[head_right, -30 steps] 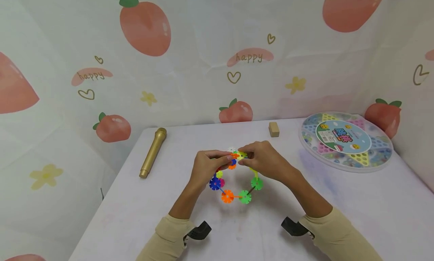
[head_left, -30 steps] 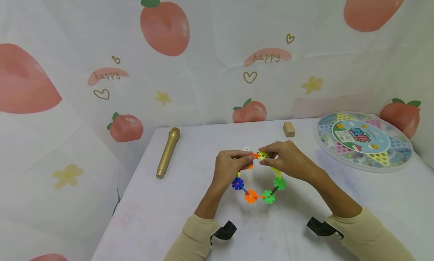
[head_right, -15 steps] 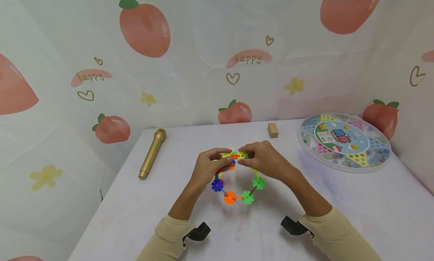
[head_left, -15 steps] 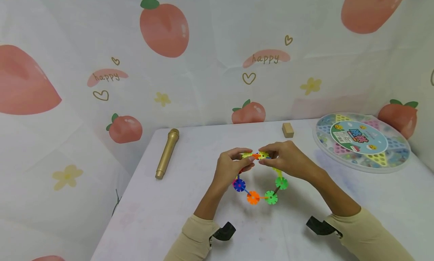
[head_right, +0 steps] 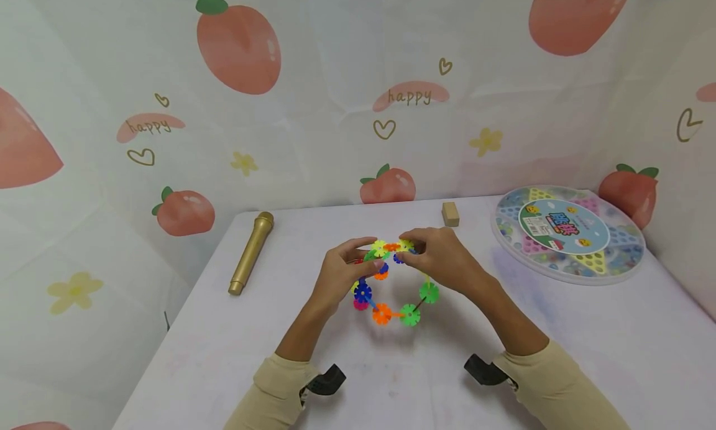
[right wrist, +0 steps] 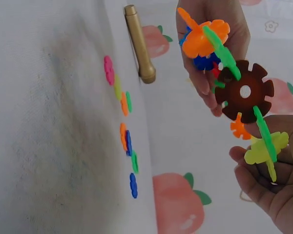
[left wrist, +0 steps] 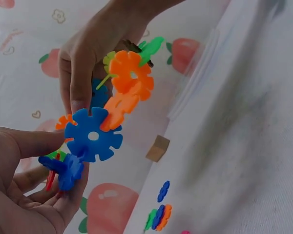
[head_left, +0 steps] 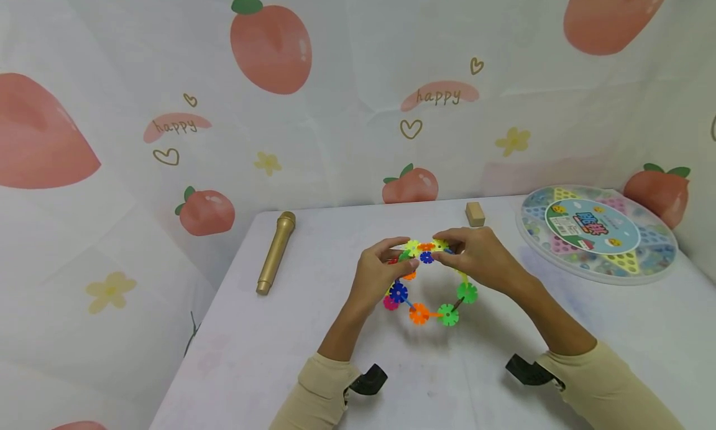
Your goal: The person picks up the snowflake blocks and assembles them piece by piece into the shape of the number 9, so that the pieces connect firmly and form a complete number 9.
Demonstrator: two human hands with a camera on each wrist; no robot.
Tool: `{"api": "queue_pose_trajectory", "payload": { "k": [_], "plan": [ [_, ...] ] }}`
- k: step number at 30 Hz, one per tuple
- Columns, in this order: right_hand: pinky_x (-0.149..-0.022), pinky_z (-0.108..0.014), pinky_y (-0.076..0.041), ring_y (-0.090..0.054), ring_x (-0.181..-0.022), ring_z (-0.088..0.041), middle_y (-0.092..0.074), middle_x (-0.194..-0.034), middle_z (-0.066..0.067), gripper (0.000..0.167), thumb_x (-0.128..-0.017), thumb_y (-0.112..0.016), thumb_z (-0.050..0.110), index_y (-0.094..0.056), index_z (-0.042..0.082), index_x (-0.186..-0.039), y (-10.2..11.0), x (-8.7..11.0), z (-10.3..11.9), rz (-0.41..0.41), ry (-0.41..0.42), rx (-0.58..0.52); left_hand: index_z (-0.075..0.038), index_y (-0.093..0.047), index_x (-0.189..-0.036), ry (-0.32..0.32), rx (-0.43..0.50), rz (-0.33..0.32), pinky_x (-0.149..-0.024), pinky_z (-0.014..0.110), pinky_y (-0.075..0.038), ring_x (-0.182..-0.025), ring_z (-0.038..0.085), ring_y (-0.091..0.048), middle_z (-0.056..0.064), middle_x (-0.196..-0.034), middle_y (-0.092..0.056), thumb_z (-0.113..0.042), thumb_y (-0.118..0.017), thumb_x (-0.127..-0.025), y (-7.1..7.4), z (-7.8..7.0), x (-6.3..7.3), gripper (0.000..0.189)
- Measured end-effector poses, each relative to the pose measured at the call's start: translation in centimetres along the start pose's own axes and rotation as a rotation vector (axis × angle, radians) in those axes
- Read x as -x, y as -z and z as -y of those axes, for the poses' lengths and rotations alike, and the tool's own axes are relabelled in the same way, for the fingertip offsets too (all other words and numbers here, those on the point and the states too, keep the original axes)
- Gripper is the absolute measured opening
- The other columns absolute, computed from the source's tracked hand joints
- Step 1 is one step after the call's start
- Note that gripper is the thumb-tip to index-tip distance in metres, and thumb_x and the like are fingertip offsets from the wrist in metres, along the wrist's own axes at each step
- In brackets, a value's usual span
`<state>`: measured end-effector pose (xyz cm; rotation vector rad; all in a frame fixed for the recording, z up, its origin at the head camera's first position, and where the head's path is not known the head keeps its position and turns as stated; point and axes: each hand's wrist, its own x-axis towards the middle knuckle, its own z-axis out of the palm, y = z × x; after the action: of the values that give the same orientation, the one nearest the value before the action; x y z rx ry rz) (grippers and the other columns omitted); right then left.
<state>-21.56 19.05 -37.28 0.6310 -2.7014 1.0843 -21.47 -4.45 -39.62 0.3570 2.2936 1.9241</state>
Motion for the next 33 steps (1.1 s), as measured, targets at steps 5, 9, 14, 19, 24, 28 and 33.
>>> {"api": "queue_pose_trajectory", "payload": {
  "k": [5,9,14,19,24,28,33],
  "plan": [
    [-0.071,-0.019,-0.060,-0.074,-0.084,-0.019,-0.080,-0.104,-0.010,0.035,-0.093,-0.083,0.016,-0.076,-0.003,-0.122,0.2,-0.1,0.1,-0.037,-0.009,-0.011,-0.020,-0.072,-0.136,0.001,-0.074,-0.058,-0.093,0.035,-0.064,-0.107,0.023,-0.076,0.006,-0.119,-0.076,-0.022,-0.080,-0.097,0.0,0.1,0.0,0.040],
    [-0.073,-0.022,-0.060,-0.072,-0.083,-0.018,-0.079,-0.095,-0.004,0.034,-0.093,-0.084,0.019,-0.076,0.001,-0.121,0.3,-0.1,0.3,-0.007,-0.037,-0.031,-0.016,-0.074,-0.132,-0.041,-0.097,-0.091,-0.089,0.033,-0.064,-0.100,0.021,-0.076,0.007,-0.114,-0.078,-0.019,-0.080,-0.097,0.3,0.0,0.0,0.036],
    [-0.082,-0.034,-0.060,-0.070,-0.086,-0.015,-0.075,-0.089,0.004,0.030,-0.097,-0.080,0.030,-0.077,0.010,-0.119,0.5,-0.2,0.0,0.056,-0.058,-0.070,-0.015,-0.075,-0.132,-0.081,-0.123,-0.070,-0.086,0.032,-0.065,-0.096,0.019,-0.077,0.007,-0.112,-0.079,-0.017,-0.079,-0.097,0.9,-0.3,0.0,0.035],
    [-0.085,-0.040,-0.060,-0.072,-0.093,-0.019,-0.078,-0.100,0.002,0.027,-0.104,-0.069,0.034,-0.079,0.016,-0.120,0.6,-0.2,-0.4,0.131,-0.071,-0.233,-0.015,-0.076,-0.129,-0.085,-0.147,0.028,-0.084,0.031,-0.065,-0.092,0.017,-0.077,0.005,-0.107,-0.079,-0.017,-0.081,-0.095,1.3,-0.6,0.0,0.034],
    [-0.086,-0.038,-0.059,-0.070,-0.094,-0.024,-0.078,-0.100,-0.005,0.028,-0.104,-0.068,0.028,-0.079,0.008,-0.120,0.4,-0.3,-0.4,0.195,-0.162,-0.394,-0.016,-0.075,-0.131,-0.082,-0.153,0.074,-0.086,0.032,-0.064,-0.094,0.017,-0.077,0.004,-0.107,-0.079,-0.020,-0.082,-0.094,1.3,-0.8,0.2,0.038],
    [-0.089,-0.039,-0.059,-0.069,-0.091,-0.026,-0.078,-0.096,-0.008,0.030,-0.103,-0.070,0.026,-0.078,0.002,-0.120,0.2,-0.3,-0.4,0.201,-0.232,-0.440,-0.018,-0.075,-0.129,-0.091,-0.191,0.053,-0.086,0.033,-0.065,-0.097,0.018,-0.076,0.004,-0.110,-0.078,-0.022,-0.083,-0.094,1.2,-0.8,0.2,0.037],
    [-0.091,-0.042,-0.059,-0.070,-0.094,-0.027,-0.078,-0.104,-0.009,0.034,-0.104,-0.069,0.026,-0.075,0.001,-0.125,-0.2,-0.1,-0.6,0.205,-0.290,-0.489,-0.018,-0.075,-0.126,-0.114,-0.226,0.023,-0.084,0.030,-0.065,-0.096,0.017,-0.075,0.003,-0.112,-0.075,-0.024,-0.084,-0.094,1.1,-0.8,0.3,0.034]
  ]
}}
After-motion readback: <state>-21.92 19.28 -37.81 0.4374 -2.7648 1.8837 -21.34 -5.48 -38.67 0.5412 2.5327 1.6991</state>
